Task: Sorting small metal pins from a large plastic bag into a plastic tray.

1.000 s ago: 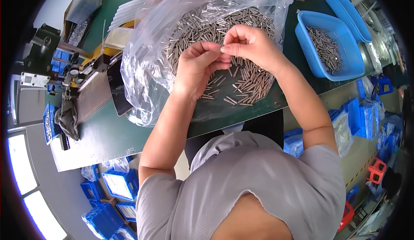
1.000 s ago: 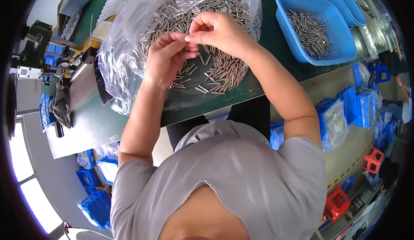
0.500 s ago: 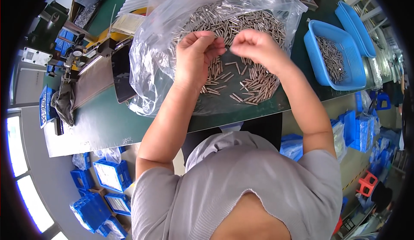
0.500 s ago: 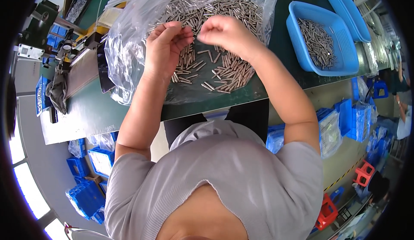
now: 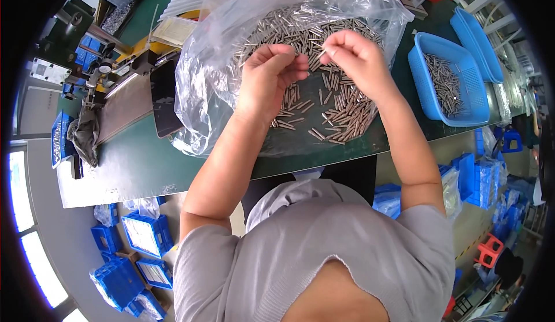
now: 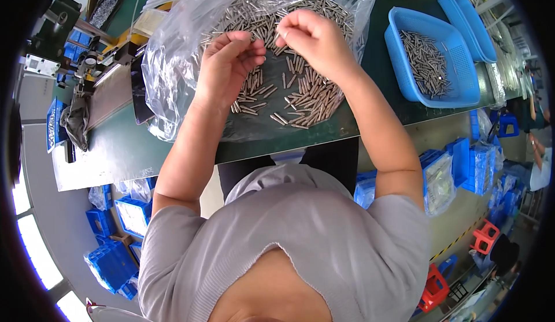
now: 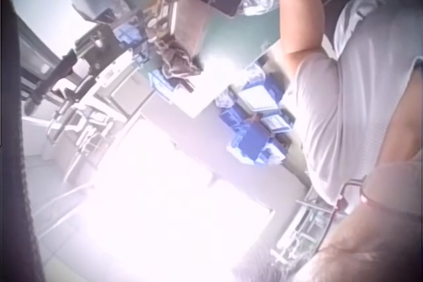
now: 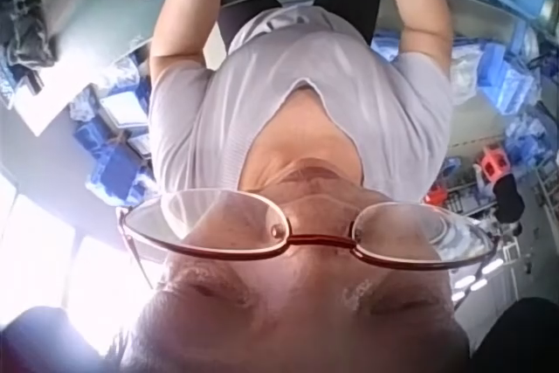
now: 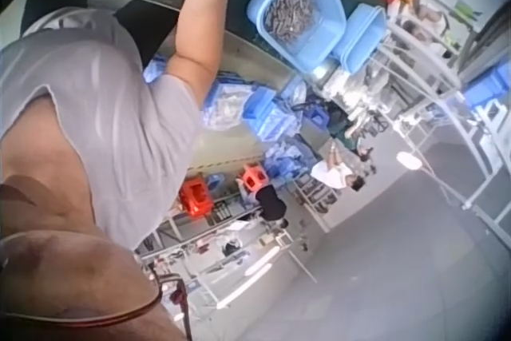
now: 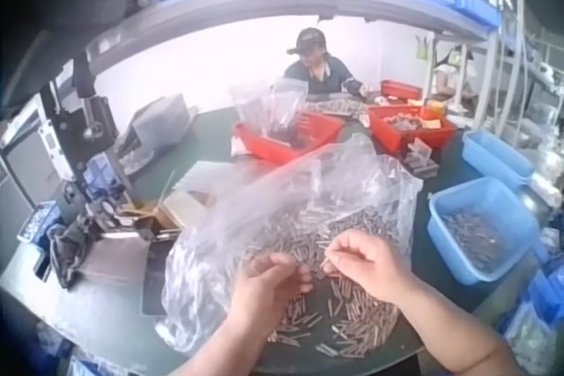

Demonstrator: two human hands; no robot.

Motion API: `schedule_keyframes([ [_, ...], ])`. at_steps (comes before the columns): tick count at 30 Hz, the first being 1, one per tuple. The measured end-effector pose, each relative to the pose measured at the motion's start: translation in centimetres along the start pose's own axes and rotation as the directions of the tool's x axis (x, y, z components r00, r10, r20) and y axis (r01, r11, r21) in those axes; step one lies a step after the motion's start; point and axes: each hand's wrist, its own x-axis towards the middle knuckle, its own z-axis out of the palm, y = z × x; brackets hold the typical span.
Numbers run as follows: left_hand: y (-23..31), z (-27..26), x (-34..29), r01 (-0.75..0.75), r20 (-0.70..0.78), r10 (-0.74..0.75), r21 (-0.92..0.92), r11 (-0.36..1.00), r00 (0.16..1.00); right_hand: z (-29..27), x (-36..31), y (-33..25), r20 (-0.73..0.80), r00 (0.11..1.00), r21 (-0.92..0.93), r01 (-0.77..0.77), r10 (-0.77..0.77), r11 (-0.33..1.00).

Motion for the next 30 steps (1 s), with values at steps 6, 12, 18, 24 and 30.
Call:
schedule_keyframes([
  [6,-0.4,-0.1,0.0,0.141,0.218,-0.139,0.008,0.99,0.966,-0.5,-0.5,-0.5,0.047,0.983,0.132,-0.185,0.18,0.974],
  [12,-0.5,-0.2,0.1,0.138,0.242,-0.139,0.024,0.99,0.96,0.0,-0.5,-0.4,0.059,0.991,0.114,-0.123,0.117,0.986],
  [18,-0.9,-0.3,0.2,0.139,0.204,-0.136,0.002,0.99,0.969,0.4,-0.5,0.4,0.091,0.981,0.115,-0.182,0.172,0.977],
  [24,-0.4,0.4,-0.2,0.096,0.196,-0.091,-0.019,0.995,0.976,0.1,-0.3,0.5,-0.07,0.972,0.317,-0.192,0.225,0.929],
  [30,-0.6,0.0,0.0,0.062,0.098,-0.062,0.007,0.998,0.993,-0.3,-0.3,0.1,0.076,0.941,0.424,-0.33,0.33,0.843],
])
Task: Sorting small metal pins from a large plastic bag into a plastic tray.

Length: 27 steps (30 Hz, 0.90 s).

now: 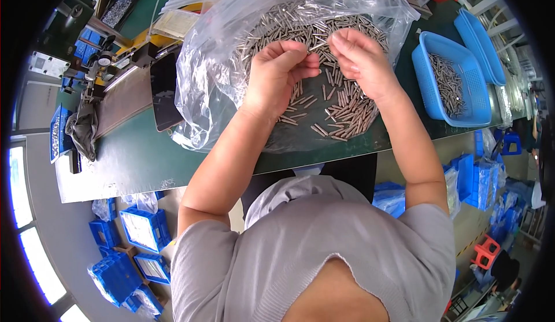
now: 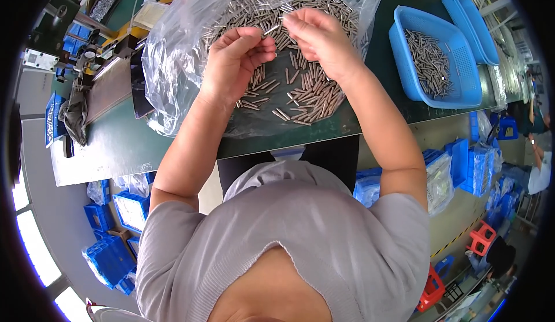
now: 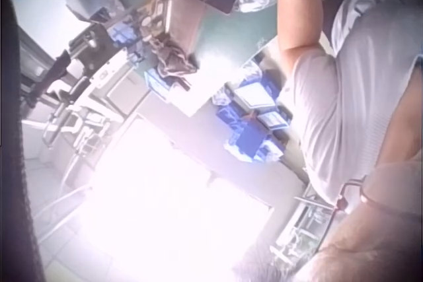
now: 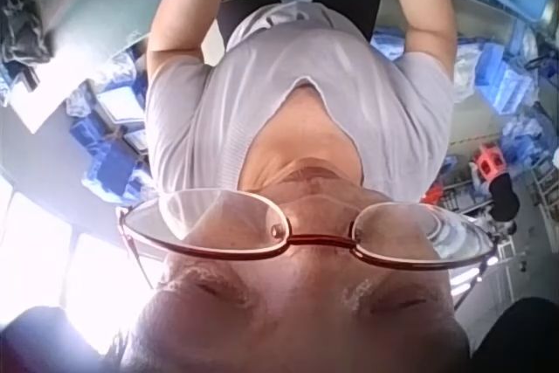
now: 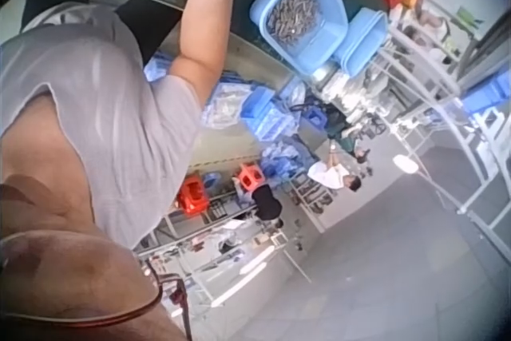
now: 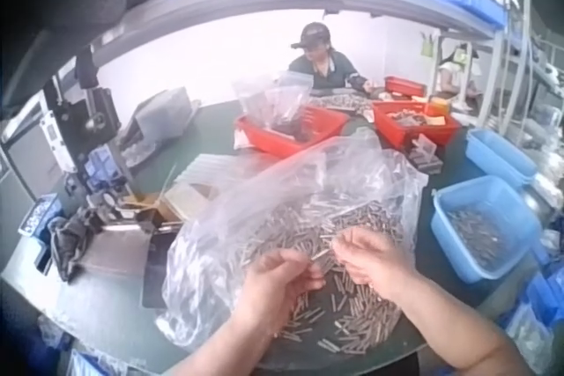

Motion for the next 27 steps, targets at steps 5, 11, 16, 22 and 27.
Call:
schedule_keyframes([
  [5,-0.1,0.2,-0.1,0.014,0.055,-0.014,0.004,1.0,0.998,1.4,0.0,0.5,-0.103,0.984,-0.187,0.123,-0.144,0.975],
  [11,0.3,0.4,-0.1,-0.055,-0.093,0.053,-0.022,0.998,0.994,-1.6,0.2,-0.7,-0.142,0.984,0.322,-0.058,0.109,0.945],
  [16,0.3,0.2,0.0,-0.049,-0.092,0.047,-0.025,0.998,0.995,-0.6,-0.4,0.6,0.128,0.988,-0.676,0.148,-0.082,0.722],
  [22,0.5,0.3,0.0,-0.054,-0.092,0.054,0.002,0.999,0.994,2.4,-2.1,0.9,0.256,0.959,-0.967,0.256,-0.122,-0.017],
  [27,0.4,0.0,0.1,-0.032,-0.083,0.034,0.023,0.999,0.996,2.1,-1.8,0.5,0.323,0.938,-0.94,0.333,-0.124,0.07],
])
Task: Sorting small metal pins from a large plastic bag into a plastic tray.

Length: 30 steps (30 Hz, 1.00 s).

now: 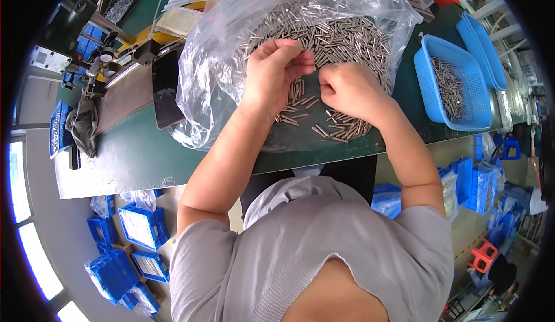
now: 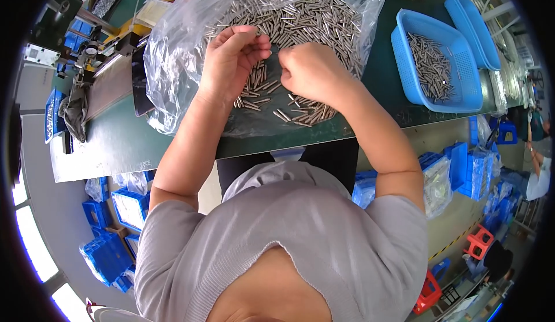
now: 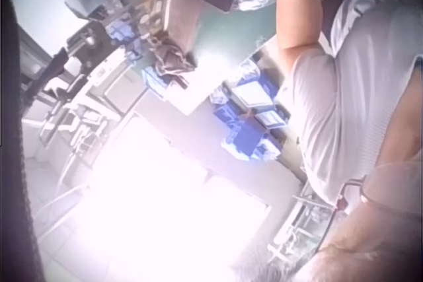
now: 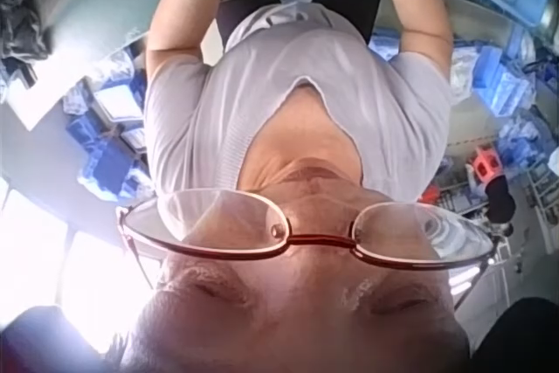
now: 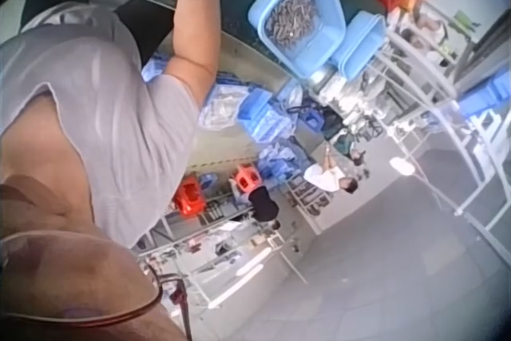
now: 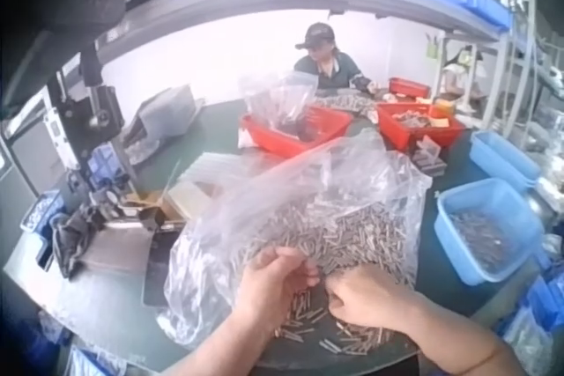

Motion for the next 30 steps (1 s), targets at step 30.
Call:
schedule_keyframes([
  [30,0.0,-0.2,0.0,0.06,0.019,-0.059,-0.026,0.998,0.998,1.2,-0.3,0.0,0.03,0.98,-0.159,0.197,-0.195,0.967],
])
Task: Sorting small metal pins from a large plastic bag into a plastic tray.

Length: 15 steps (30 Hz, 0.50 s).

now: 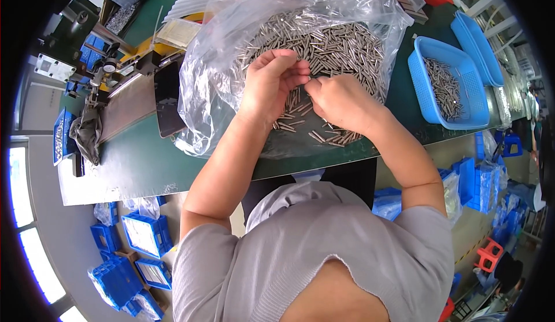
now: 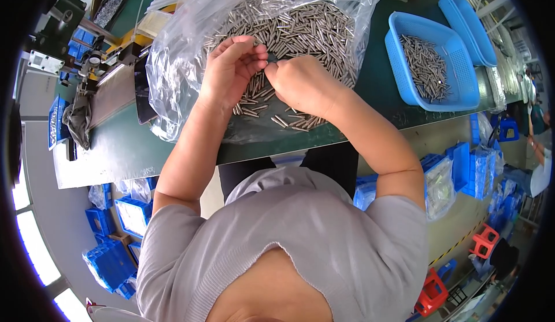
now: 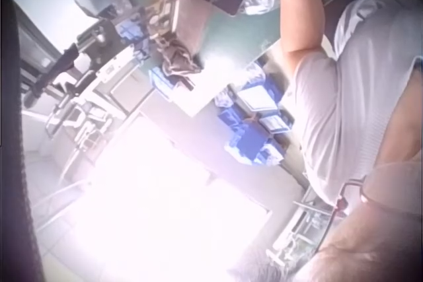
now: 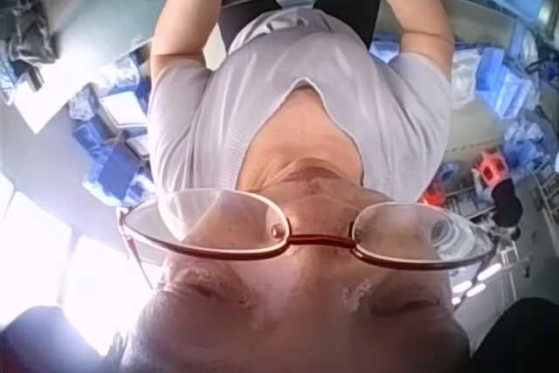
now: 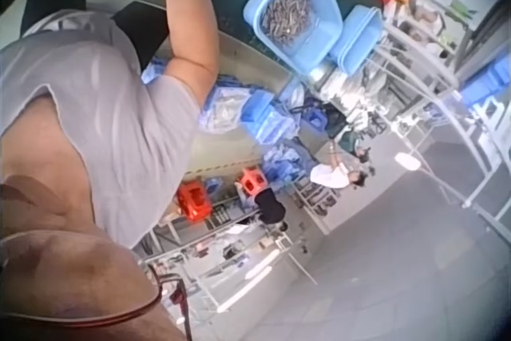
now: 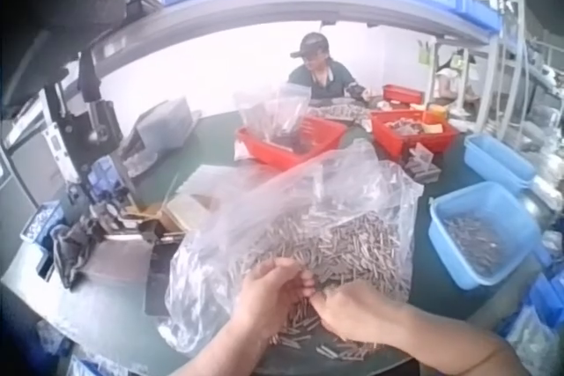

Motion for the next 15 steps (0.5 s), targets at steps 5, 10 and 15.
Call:
schedule_keyframes([
  [5,-0.1,-0.1,0.1,0.009,0.054,-0.008,-0.002,1.0,0.998,-0.1,0.2,0.9,0.013,1.0,0.12,-0.028,0.026,0.992],
  [10,0.1,-0.1,0.1,-0.007,0.026,0.007,-0.016,1.0,1.0,-0.2,0.4,0.5,0.068,0.984,0.213,-0.176,0.165,0.961],
  [15,0.3,-0.3,0.1,-0.028,0.017,0.028,-0.034,0.999,0.999,-1.1,0.6,0.6,0.051,0.97,0.162,-0.243,0.238,0.956],
])
